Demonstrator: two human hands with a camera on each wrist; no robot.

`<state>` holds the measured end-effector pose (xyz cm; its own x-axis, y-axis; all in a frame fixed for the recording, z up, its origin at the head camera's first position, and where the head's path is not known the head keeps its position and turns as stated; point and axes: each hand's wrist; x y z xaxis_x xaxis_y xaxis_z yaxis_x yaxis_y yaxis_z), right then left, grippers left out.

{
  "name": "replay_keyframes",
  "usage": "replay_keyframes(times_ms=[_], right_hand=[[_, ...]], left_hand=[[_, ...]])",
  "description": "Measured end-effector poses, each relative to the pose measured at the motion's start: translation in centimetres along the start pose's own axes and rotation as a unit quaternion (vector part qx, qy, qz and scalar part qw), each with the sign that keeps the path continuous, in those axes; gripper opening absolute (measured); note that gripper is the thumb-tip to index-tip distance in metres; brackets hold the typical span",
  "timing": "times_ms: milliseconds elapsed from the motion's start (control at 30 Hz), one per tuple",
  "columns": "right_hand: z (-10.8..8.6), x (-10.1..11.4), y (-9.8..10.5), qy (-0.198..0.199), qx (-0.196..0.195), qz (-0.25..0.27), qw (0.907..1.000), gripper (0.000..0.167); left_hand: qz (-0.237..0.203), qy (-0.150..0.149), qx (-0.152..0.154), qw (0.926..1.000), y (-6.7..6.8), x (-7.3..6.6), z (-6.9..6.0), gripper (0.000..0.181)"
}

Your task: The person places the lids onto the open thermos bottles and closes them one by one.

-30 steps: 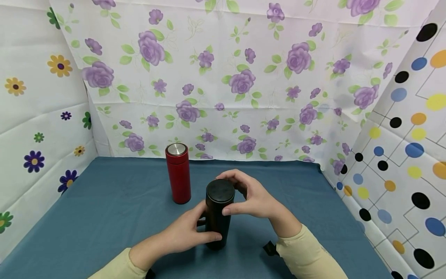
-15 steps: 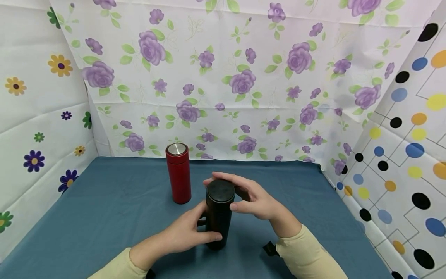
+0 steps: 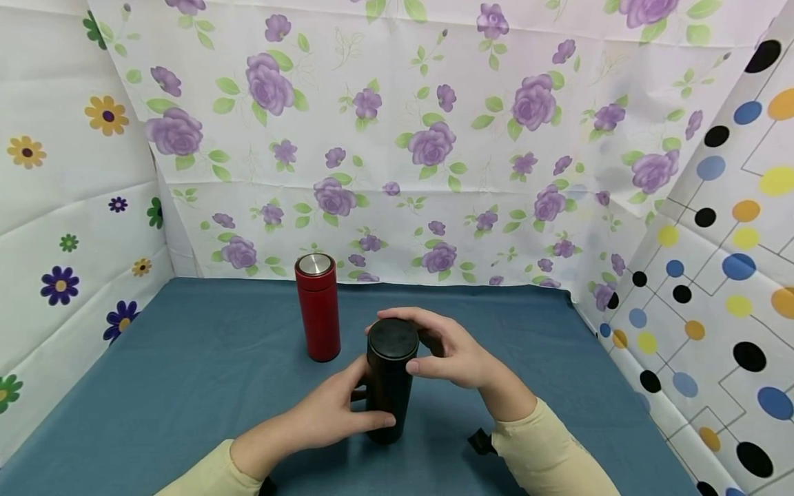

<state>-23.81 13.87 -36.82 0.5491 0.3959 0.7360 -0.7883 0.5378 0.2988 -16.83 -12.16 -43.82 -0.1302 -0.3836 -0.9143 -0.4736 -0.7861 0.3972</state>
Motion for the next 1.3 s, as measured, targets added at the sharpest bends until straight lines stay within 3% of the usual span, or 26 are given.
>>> replay_keyframes(times_ms=[233, 567, 1300], right_hand=[[-0.06, 0.04, 0.06, -0.014, -0.009, 0.002, 0.9999, 0.065], [-0.11, 0.35, 0.10, -0.030, -0.028, -0.041, 0.9983, 0.063], [-0.02, 0.83, 0.08, -0.036, -0.044, -0.085, 0.9948, 0.061]], left_hand=[[0.001, -0.003, -0.002, 1.0000, 0.02, -0.03, 0.03, 0.071], [0.006, -0.001, -0.005, 1.0000, 0.03, -0.15, -0.02, 0.068], [0.000, 0.002, 0.001, 1.0000, 0.13, -0.13, 0.00, 0.069]])
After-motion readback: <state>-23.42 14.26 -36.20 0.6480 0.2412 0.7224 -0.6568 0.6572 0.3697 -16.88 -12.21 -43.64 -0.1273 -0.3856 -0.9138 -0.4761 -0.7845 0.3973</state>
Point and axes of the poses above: each hand's wrist, its own z-axis towards the middle knuckle, its own y-axis out of the back of the hand, x = y × z, and after that the axes turned 9 degrees about y, right-handed
